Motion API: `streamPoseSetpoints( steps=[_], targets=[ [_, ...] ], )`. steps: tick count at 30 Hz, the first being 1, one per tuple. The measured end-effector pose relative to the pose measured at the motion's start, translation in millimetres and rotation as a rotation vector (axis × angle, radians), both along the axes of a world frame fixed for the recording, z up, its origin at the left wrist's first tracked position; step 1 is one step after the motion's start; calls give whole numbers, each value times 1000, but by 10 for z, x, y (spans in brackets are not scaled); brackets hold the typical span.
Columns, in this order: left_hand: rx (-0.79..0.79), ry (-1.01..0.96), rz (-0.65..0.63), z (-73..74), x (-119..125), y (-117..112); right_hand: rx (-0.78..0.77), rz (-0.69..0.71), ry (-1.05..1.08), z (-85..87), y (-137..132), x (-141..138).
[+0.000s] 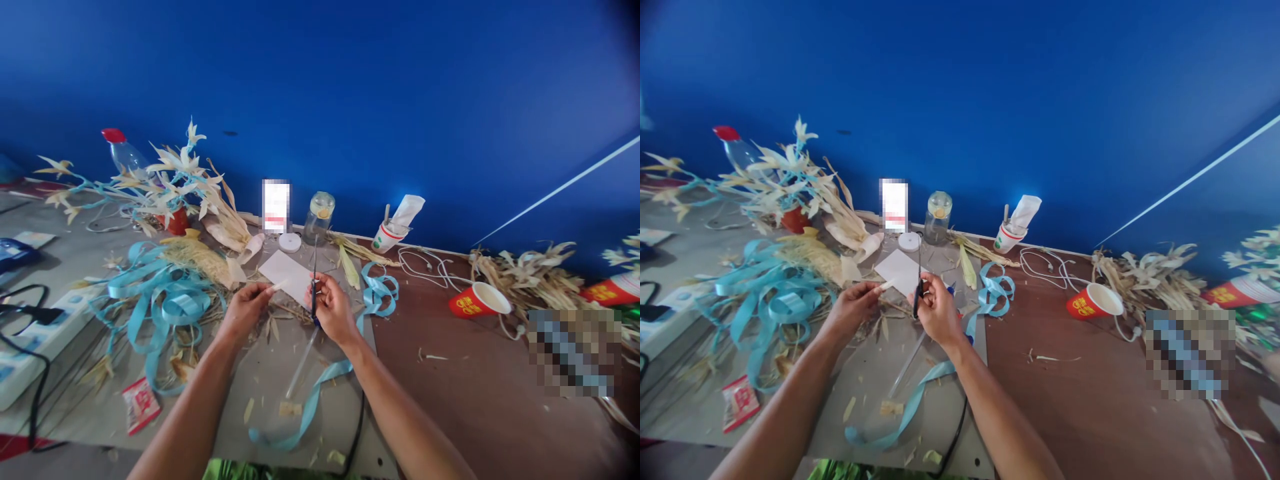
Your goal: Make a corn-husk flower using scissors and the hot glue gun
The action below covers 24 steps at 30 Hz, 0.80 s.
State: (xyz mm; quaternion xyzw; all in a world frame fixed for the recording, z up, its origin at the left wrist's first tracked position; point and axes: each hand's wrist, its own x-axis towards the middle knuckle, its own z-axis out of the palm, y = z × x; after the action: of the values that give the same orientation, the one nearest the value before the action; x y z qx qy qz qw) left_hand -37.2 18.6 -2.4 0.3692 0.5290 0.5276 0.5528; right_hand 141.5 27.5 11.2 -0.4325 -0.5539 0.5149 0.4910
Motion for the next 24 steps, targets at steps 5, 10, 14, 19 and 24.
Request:
streamPoseSetpoints(
  steps=[5, 10, 14, 19, 24],
  targets=[
    [-64, -149, -35, -41, 138, -17, -6, -55, -9, -33, -26, -114],
    [37, -16, -126, -11, 241, -62, 14, -163, -14, -44, -32, -151],
    [143, 115, -208, 55, 198, -70, -4, -156, 33, 0, -39, -135],
    [205, 171, -274, 61, 158, -78, -27, -94, 40, 37, -40, -121],
    [130, 100, -191, 26, 145, -65, 12, -73, 96, -7, -49, -106]
  ],
)
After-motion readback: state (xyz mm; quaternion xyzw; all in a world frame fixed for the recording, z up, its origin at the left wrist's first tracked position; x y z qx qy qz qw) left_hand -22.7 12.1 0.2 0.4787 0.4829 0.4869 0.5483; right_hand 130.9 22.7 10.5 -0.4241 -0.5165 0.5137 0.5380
